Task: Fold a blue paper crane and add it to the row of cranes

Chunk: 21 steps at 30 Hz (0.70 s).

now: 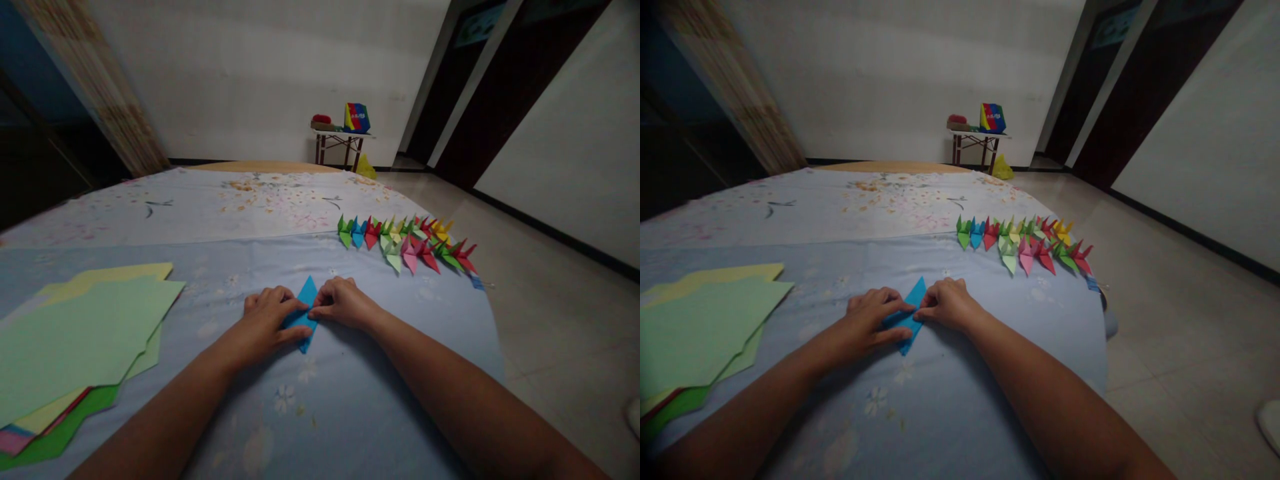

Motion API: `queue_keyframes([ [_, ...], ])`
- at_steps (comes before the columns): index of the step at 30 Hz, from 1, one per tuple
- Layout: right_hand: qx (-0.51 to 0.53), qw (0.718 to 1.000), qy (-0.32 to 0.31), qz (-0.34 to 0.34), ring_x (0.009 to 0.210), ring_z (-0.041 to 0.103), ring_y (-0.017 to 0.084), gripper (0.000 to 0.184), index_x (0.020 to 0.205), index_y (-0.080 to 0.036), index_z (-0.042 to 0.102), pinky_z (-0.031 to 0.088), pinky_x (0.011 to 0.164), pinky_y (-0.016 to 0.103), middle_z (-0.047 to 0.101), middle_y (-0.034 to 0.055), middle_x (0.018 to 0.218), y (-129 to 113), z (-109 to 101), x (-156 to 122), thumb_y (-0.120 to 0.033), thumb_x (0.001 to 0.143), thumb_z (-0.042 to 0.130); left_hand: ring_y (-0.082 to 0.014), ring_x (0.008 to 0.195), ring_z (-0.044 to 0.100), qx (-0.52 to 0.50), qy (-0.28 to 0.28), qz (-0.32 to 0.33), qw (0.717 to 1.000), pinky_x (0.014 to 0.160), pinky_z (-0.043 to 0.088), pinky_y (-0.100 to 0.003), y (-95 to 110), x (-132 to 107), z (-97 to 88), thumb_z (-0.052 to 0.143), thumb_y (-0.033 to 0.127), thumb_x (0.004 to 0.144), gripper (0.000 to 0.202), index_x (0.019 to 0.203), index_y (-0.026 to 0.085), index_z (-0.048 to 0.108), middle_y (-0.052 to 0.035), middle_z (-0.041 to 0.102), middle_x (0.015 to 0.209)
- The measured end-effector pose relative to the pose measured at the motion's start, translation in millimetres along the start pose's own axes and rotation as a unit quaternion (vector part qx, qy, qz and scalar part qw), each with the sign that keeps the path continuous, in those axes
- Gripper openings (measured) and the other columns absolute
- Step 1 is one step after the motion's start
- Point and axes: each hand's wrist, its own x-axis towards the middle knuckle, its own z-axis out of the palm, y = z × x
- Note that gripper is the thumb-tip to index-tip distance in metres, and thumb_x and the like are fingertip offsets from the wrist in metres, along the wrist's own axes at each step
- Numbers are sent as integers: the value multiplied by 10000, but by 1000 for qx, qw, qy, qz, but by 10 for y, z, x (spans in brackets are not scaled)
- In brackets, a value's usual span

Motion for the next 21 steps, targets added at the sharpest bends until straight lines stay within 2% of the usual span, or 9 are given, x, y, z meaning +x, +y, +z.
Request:
queue_keyframes([
  [3,4,1000,0,1,643,573,109,168,698,-222,705,290,753,278,664,-41,618,-5,-4,-1,-387,725,686,-262,1024,453,-4,8,-4,1000,875,280,-440,-11,10,9,545,527,793,363,1102,342,591,-41,533,1107],
  [10,7,1000,-4,8,636,562,109,147,704,-214,707,298,684,251,661,-34,620,-19,-8,-2,-360,712,700,-271,995,455,21,31,-7,999,856,282,-441,-63,44,135,687,510,669,442,1071,347,600,-27,524,1076],
  [13,4,1000,-2,8,645,566,113,147,701,-218,707,299,707,260,665,-33,628,-9,0,4,-364,705,707,-276,995,452,27,38,-10,999,850,284,-442,-61,43,155,710,500,646,457,1062,345,601,-29,523,1072],
  [17,1,1000,2,0,647,568,112,144,697,-219,704,290,747,279,665,-37,626,12,14,8,-363,703,709,-267,1004,453,20,42,0,999,861,288,-436,-41,23,110,675,515,683,432,1068,336,598,-34,525,1082],
  [21,1,1000,5,-2,658,570,113,149,702,-219,704,288,740,277,667,-34,638,14,13,3,-368,709,703,-262,1021,453,-5,8,-2,1000,873,295,-434,-30,4,28,611,503,750,393,1112,352,583,-38,528,1106],
])
